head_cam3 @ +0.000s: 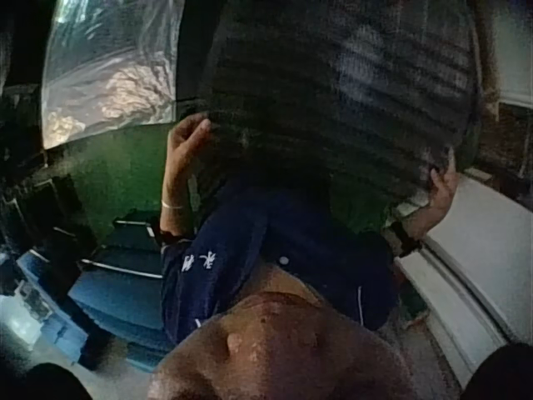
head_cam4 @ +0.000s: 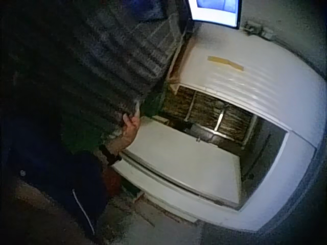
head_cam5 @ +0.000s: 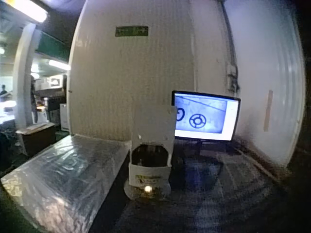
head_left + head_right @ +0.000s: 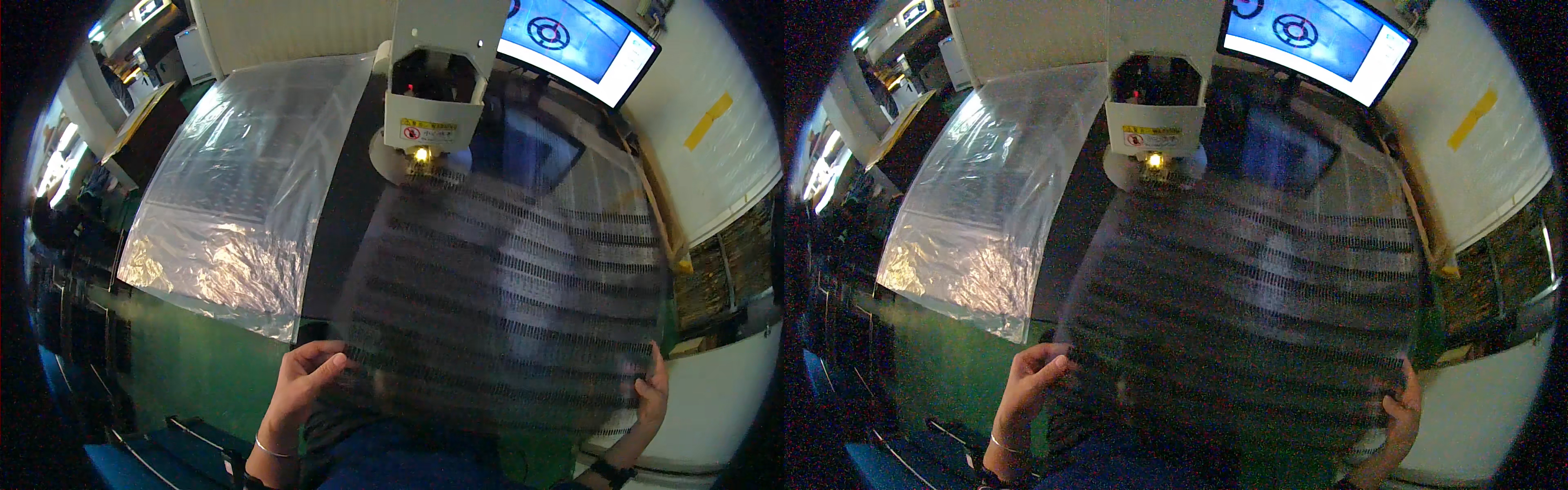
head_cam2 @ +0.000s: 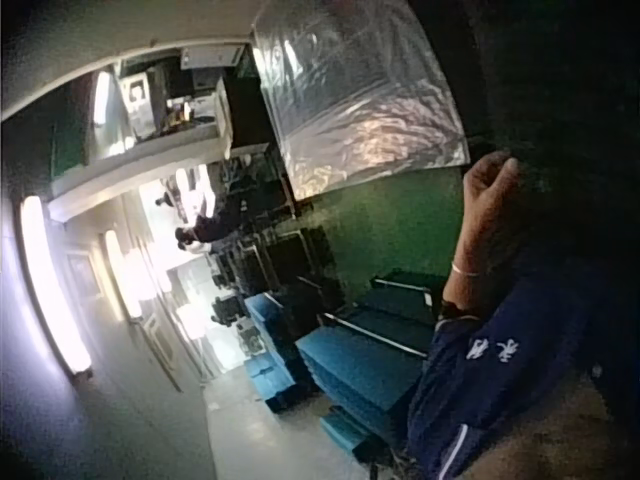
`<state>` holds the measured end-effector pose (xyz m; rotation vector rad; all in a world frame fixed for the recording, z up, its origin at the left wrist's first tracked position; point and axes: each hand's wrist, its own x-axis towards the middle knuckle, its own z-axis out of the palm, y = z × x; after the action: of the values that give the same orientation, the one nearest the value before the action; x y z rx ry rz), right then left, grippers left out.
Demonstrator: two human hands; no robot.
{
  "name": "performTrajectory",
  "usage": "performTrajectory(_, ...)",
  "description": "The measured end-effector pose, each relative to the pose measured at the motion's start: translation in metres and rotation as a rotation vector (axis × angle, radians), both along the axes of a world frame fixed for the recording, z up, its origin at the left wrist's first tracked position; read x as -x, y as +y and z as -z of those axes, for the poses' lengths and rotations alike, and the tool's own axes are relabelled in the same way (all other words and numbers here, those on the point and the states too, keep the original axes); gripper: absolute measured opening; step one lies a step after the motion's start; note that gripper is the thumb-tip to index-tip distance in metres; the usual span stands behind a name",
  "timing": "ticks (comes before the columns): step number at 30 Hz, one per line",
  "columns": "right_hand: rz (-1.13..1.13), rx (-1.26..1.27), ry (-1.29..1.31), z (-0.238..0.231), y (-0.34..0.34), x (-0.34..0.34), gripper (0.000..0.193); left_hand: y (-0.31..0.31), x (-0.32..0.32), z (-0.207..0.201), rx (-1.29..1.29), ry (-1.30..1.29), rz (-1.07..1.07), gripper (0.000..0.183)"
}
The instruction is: Inspecting large perforated metal or plastic sheets using a magnification device and monitor in a fabrication facility.
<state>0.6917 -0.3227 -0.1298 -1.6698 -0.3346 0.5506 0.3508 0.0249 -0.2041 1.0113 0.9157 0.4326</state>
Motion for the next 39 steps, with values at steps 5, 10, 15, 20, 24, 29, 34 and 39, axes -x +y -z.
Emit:
performTrajectory(5, 0.040, -0.044, 0.002, 0.004, -0.016, 0.007, 0.084, 0.005, -0.002, -0.004, -0.006, 0.022, 0.058, 0.034)
performTrajectory(10, -0.033, -0.009, -0.020, 0.041, -0.054, -0.009, 0.083, 0.006, -0.008, 0.000, -0.075, -0.039, 0.075, 0.030)
performTrajectory(15, 0.113, 0.078, -0.062, 0.059, -0.061, -0.013, 0.080, -0.001, -0.008, -0.007, -0.025, -0.089, 0.000, 0.024)
performTrajectory(20, -0.014, -0.078, -0.296, 0.076, -0.071, -0.027, 0.079, -0.008, 0.003, -0.013, -0.241, -0.131, 0.035, 0.024)
performTrajectory(24, -0.009, -0.158, -0.151, 0.052, -0.051, -0.006, 0.067, -0.011, 0.017, -0.016, -0.339, -0.061, 0.005, 0.023)
performTrajectory(29, 0.047, -0.047, -0.336, 0.041, -0.041, 0.008, 0.059, -0.014, 0.021, -0.018, -0.321, -0.166, -0.042, 0.024)
performTrajectory(34, 0.003, -0.044, -0.413, 0.066, -0.063, -0.019, 0.066, -0.015, 0.023, -0.023, -0.320, -0.209, -0.064, 0.023)
performTrajectory(39, -0.012, -0.082, -0.270, 0.063, -0.062, -0.020, 0.066, -0.016, 0.029, -0.027, -0.301, -0.232, -0.103, 0.024)
